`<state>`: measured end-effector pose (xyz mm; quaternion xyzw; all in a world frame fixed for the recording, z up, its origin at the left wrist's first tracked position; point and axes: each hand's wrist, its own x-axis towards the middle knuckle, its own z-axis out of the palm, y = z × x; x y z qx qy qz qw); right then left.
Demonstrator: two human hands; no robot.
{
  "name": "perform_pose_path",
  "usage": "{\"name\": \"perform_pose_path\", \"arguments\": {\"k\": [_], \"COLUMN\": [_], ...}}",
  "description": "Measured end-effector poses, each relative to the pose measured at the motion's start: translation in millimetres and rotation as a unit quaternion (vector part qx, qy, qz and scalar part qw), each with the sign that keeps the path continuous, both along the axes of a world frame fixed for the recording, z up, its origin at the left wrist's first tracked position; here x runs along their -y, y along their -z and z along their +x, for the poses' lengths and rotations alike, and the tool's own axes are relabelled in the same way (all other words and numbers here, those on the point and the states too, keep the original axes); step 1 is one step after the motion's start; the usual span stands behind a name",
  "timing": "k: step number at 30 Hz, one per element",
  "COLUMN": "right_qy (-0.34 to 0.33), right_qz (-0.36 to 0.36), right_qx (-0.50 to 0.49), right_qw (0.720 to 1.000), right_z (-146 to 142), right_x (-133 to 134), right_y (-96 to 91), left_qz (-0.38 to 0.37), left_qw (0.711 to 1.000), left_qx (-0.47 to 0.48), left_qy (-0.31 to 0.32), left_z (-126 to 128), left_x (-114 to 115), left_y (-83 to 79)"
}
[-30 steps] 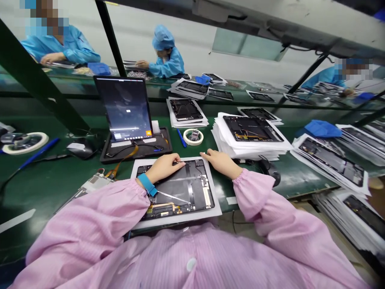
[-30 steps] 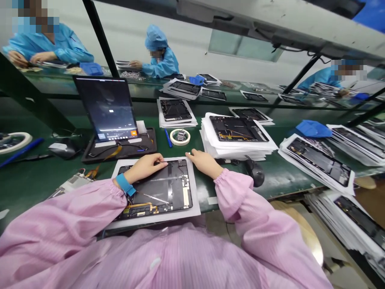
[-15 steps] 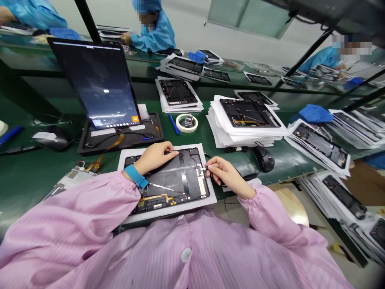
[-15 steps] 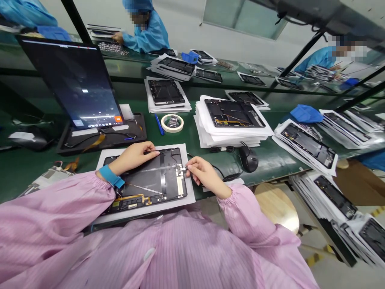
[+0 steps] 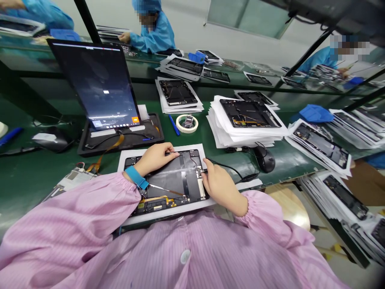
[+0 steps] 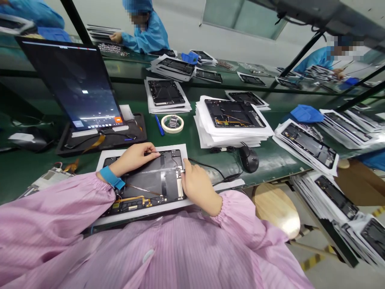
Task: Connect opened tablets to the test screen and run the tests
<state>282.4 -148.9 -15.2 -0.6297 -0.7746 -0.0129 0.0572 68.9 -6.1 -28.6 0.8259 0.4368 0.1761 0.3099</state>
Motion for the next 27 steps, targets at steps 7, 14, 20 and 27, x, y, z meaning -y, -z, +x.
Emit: {"name": "perform_pose_path", "arguments": {"k": [7, 14, 20, 27], "right_qy": [-0.012, -0.020, -0.012, -0.118], "right_qz": [-0.009, -0.026, -0.011, 0.176], "right_qx": [-0.037, -0.007, -0.022, -0.152], "right_qw": [0.999, 0.999, 1.000, 0.965], "right_z": [7, 5, 2, 44], "right_x": [0, -2, -5, -49], "right_y": [6.8, 3.2, 4.8, 51.9], "left_qz": [0.002, 0.004, 0.023, 0.031], "left_qw": [1.000, 0.999, 1.000, 0.999], "left_qx": [0.001, -0.044, -0.003, -0.043], "left_qy": [0.010, 0.010, 0.007, 0.012], "left_z": [-1, 0, 3, 11], "left_x": [0, 1, 1, -15], "left_y": [0.8, -1.2, 1.4, -3.3]}}
